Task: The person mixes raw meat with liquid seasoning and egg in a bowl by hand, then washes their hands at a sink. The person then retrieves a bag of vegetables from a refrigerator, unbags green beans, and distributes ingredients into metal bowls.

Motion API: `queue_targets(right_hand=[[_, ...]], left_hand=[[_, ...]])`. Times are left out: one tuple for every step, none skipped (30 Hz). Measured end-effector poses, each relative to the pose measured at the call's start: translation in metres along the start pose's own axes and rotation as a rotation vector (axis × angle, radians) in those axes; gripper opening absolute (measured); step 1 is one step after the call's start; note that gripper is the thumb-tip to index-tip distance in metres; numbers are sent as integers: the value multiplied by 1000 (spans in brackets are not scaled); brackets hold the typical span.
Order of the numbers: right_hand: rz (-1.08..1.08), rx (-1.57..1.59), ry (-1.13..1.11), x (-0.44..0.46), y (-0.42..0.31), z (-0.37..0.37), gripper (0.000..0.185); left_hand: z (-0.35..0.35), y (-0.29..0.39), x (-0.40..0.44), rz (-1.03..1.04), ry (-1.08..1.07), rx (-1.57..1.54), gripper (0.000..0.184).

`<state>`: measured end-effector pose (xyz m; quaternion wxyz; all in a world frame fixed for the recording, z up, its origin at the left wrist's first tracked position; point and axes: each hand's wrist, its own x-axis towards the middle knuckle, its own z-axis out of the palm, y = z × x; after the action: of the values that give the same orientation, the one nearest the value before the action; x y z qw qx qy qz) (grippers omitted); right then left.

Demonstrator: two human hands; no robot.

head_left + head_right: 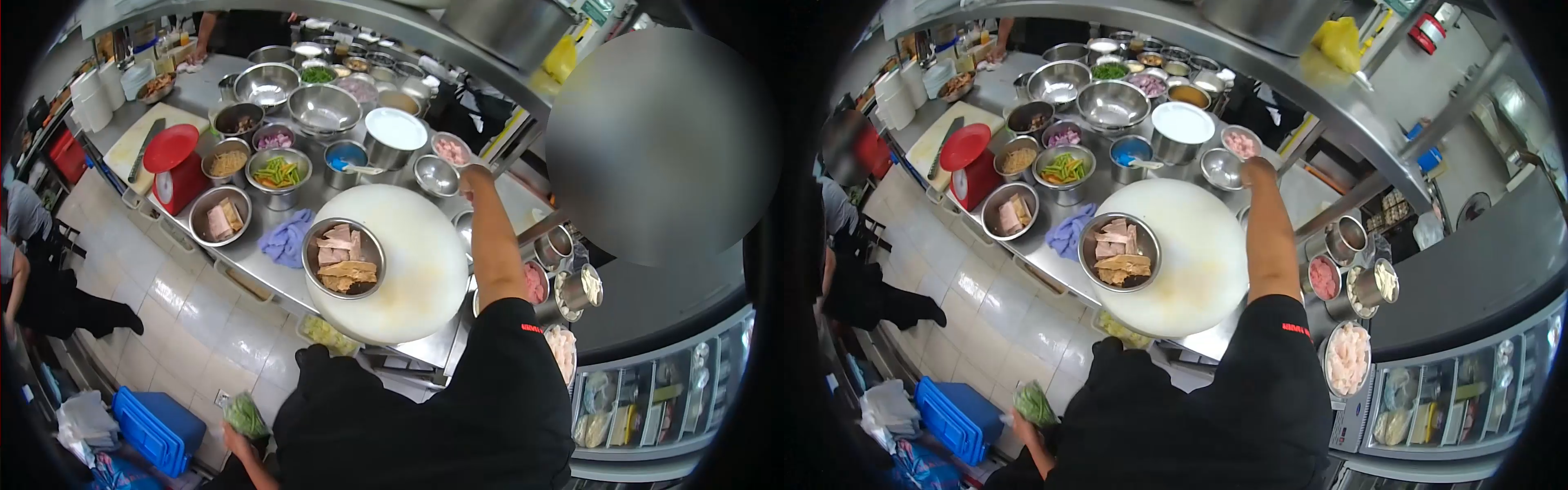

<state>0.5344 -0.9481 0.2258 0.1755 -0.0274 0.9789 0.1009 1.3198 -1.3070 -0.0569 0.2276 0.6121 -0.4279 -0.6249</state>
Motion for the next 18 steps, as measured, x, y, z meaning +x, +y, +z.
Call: queue_targets(right_hand=[[-26,-53,121,8,13,22,25],[-91,-102,260,15,25,43,28],[-167,-125,388,17,28,59,32],[-192,-75,332,145,70,146,38],[-277,-291,140,118,56,131,36],[-77,-152,129,12,21,77,33],[54,24,15,-14,4,68,27],[171,162,-97,-6,5,77,22],[303,284,-196,5,6,88,18],[295,286,-198,17,14,100,18],[220,287,-148,47,31,126,17],[146,287,-92,62,38,140,15],[143,282,-90,44,34,134,15],[142,263,-3,26,31,124,15],[140,254,92,6,21,111,15],[235,281,281,-18,8,105,18],[334,311,471,-39,-6,95,22],[338,332,486,-50,-14,84,22]], left_hand=[[12,17,9,154,-70,383,49],[12,32,21,297,-115,765,46],[5,-10,72,851,63,1065,41],[27,20,72,574,19,835,45],[64,89,34,427,11,679,52],[78,102,45,448,-51,609,57],[90,111,60,470,-90,562,56],[99,118,74,502,-115,616,55],[111,128,84,536,-150,663,54],[123,136,93,538,-142,666,54],[136,145,98,637,-192,621,54],[148,152,104,739,-244,569,54],[154,156,109,735,-241,565,54],[159,163,116,624,-317,659,55],[168,175,126,523,-390,748,55],[176,184,126,576,-400,726,56],[183,201,122,524,-434,790,55],[187,216,121,471,-468,855,55]])
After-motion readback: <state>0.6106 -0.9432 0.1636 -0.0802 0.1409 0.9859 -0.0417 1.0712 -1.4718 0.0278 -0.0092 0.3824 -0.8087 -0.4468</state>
